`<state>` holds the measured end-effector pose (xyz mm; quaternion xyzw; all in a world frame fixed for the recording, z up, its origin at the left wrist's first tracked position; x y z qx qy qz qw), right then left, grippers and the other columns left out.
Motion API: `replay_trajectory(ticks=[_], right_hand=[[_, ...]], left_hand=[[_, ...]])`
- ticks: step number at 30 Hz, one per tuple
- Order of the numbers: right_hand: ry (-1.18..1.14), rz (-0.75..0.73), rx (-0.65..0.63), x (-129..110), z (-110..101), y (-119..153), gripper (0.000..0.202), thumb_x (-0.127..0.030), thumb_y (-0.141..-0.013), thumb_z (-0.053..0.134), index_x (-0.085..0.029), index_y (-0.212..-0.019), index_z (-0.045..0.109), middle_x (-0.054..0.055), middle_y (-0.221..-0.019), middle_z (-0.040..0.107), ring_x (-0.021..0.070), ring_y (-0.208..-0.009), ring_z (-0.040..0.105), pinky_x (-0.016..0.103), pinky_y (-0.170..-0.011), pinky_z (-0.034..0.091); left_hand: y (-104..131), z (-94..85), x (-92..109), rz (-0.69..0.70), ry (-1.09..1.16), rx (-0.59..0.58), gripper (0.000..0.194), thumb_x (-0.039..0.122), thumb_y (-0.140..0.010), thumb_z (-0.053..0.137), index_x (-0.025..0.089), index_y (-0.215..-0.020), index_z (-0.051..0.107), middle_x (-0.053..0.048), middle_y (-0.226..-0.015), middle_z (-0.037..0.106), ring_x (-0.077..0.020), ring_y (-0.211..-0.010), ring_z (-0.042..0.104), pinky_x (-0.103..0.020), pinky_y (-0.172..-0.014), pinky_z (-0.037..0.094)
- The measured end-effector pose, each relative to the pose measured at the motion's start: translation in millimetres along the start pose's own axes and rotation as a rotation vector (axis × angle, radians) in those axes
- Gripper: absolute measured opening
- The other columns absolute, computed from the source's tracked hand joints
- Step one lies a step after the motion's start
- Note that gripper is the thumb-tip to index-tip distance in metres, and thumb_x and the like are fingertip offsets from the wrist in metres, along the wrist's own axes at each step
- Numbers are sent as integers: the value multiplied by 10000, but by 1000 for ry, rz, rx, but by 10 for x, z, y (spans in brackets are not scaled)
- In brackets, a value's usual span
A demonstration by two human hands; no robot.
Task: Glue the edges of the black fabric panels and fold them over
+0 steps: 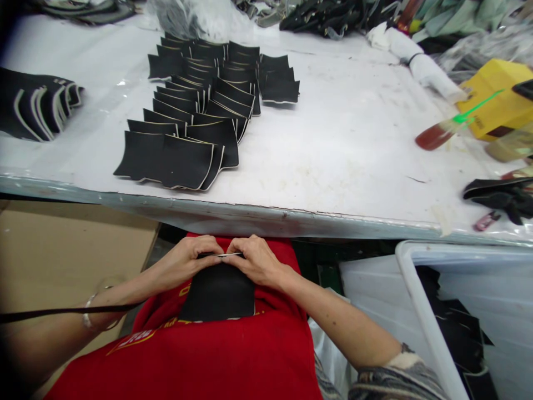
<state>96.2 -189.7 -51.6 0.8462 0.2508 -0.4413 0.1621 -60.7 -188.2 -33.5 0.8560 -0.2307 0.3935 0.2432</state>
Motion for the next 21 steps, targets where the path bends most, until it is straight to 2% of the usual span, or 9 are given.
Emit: replay_trajectory(ticks=[5, 8, 13, 21], right_hand=[[-131, 36, -19, 26, -48, 29, 134, -284, -890, 662, -169, -827, 689, 0, -793, 705, 139, -729, 605, 245, -702, 396], [-273, 88, -42, 109, -93, 88, 116, -277, -871, 671, -162, -865, 684, -3, -809, 693, 143, -743, 610, 236, -682, 412], [-413, 165, -36, 222, -109, 155, 170, -318, -835, 698, -149, -820, 676, -1, -762, 660, 141, -713, 575, 233, -648, 420], [-414, 182, 8, 288, -86, 121, 224, -358, -805, 710, -151, -729, 674, -9, -668, 627, 134, -646, 543, 227, -583, 386]], left_hand=[[-6, -25, -89, -65, 131, -30, 238, 335, -884, 565, 163, -826, 719, -7, -810, 668, -140, -765, 593, -224, -691, 402], [5, -55, -104, -84, 138, -31, 219, 318, -870, 580, 161, -819, 723, -3, -793, 659, -136, -753, 587, -222, -686, 396], [4, -63, -83, -82, 154, -38, 210, 310, -862, 590, 161, -813, 729, 0, -777, 651, -125, -728, 572, -215, -676, 388], [-30, -58, -154, -108, 180, -48, 219, 328, -846, 609, 153, -795, 730, -9, -774, 669, -140, -736, 584, -215, -672, 396]])
Point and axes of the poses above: each hand's wrist, its own y-axis away from the middle knuckle, its own z-axis out of the palm, x = y × z, the point moved 4 cm from there along -y, towards the middle knuckle
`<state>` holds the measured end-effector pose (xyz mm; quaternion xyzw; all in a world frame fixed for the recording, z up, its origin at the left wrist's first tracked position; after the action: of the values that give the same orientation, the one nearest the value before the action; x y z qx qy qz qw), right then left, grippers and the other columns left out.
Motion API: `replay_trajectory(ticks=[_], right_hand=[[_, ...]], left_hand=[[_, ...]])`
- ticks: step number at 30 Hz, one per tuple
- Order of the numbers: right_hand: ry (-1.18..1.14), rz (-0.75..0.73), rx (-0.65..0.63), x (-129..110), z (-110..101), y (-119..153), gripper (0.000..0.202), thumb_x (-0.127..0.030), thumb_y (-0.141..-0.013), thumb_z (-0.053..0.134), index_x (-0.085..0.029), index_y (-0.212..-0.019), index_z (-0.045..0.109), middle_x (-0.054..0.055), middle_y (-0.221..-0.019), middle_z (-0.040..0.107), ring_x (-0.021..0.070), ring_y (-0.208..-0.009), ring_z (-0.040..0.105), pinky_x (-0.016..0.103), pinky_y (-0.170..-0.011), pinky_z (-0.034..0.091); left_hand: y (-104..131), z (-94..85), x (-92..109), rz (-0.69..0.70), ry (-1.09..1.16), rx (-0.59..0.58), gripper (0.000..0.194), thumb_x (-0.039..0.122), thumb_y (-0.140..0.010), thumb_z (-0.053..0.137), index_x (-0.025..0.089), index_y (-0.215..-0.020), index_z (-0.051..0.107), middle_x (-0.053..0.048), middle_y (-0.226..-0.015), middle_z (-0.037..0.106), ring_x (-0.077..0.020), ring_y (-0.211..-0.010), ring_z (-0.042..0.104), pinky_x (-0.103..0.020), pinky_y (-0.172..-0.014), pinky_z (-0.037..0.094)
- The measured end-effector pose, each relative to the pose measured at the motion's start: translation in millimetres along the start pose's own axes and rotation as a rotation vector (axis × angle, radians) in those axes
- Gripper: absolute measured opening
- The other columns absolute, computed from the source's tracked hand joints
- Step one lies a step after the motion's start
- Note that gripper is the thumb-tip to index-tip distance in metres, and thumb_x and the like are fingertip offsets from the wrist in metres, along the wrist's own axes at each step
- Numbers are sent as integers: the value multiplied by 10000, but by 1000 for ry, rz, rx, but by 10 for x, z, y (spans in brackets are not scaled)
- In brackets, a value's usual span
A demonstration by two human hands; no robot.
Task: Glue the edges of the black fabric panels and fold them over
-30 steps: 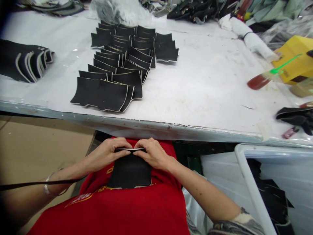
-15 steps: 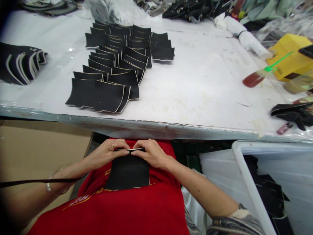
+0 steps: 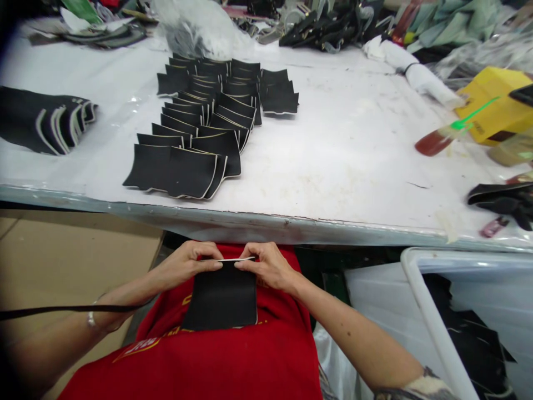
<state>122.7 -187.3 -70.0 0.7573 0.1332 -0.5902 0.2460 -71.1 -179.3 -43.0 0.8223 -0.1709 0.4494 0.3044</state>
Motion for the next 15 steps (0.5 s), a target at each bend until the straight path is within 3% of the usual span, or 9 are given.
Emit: replay_trajectory(ticks=[5, 9, 12, 15], right_hand=[[30, -27, -5, -116, 56, -31, 316, -447, -854, 630, -163, -720, 664, 9, -683, 646, 157, -646, 565, 243, -591, 404], [165, -77, 17, -235, 64, -171, 390, -516, -908, 498, -204, -727, 647, 13, -702, 654, 182, -679, 598, 251, -619, 426], [248, -124, -90, -261, 88, -304, 365, -526, -909, 462, -246, -794, 665, 16, -731, 682, 194, -676, 636, 257, -646, 457], [283, -181, -169, -244, 78, -401, 368, -547, -879, 485, -275, -738, 690, 31, -680, 688, 204, -604, 631, 266, -609, 471]], left_hand=[[-49, 5, 114, 49, -40, -13, 240, 332, -863, 591, 149, -863, 748, -28, -806, 697, -153, -755, 597, -212, -672, 398], [-173, -95, 115, 105, -60, -54, 232, 340, -845, 617, 150, -848, 749, 12, -666, 616, -122, -634, 522, -203, -584, 357], [-231, -209, 66, 116, -49, -62, 240, 374, -828, 635, 157, -825, 737, 38, -603, 532, -105, -594, 465, -199, -556, 339], [-222, -243, 41, 124, -15, -90, 283, 433, -809, 646, 162, -802, 726, 36, -630, 553, -108, -622, 486, -198, -586, 362]])
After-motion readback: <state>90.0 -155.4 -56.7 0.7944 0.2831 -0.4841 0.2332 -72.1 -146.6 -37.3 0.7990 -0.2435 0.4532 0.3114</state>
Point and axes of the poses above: each hand's wrist, its own y-axis away from the middle knuckle, its own z-axis out of the palm, x = y × z, the point moved 4 cm from there along -y, towards the middle knuckle
